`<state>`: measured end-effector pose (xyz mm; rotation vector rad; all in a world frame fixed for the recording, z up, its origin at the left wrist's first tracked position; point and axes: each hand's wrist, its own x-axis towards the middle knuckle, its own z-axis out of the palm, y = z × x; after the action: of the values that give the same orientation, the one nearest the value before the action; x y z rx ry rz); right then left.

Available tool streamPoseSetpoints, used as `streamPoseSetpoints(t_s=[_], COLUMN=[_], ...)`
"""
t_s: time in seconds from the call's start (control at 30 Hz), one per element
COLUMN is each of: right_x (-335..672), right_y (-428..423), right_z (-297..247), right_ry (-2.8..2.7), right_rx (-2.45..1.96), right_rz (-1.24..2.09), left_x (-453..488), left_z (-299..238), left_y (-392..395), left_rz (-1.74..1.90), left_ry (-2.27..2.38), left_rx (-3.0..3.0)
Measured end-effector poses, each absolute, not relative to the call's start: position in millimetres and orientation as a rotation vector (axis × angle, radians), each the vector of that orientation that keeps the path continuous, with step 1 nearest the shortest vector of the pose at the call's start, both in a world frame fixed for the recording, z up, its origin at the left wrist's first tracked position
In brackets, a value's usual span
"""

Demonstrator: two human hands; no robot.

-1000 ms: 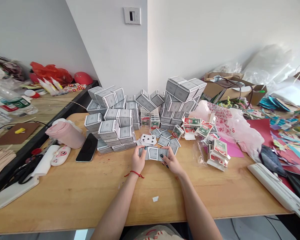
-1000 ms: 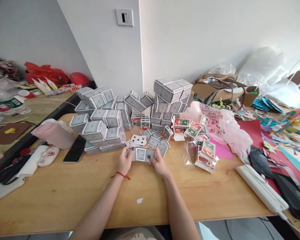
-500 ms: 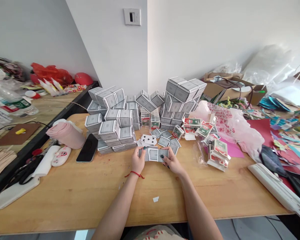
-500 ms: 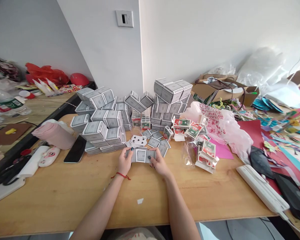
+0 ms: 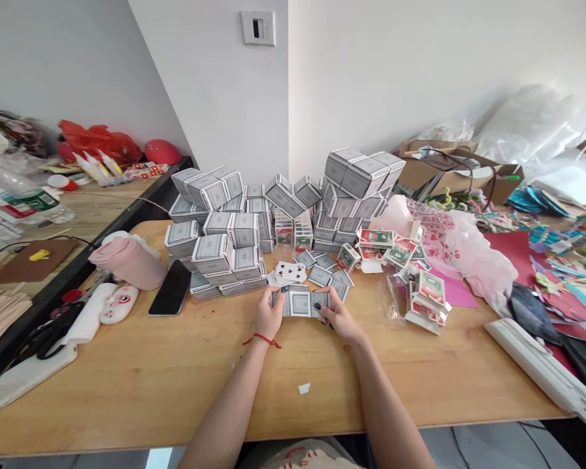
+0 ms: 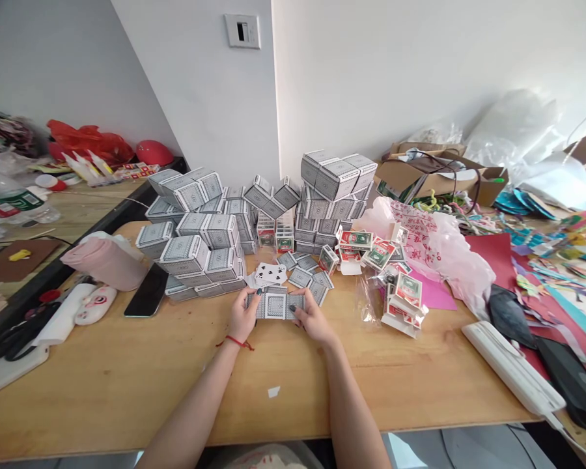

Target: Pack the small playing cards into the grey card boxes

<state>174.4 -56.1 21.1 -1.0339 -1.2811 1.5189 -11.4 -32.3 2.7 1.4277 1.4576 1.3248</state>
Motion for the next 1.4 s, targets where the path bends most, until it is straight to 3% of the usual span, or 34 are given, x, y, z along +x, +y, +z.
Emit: streamPoseSetpoints(t_s=[1.4], right_x=[153], right_y=[-62], right_z=[15], right_ry=[-1.236], right_rx=[-1.000], right_rz=[1.492], left_x=[-3], left_z=[9], left_y=[-37], left_rz=[1.221], left_ry=[1.467], left_rx=[1.637])
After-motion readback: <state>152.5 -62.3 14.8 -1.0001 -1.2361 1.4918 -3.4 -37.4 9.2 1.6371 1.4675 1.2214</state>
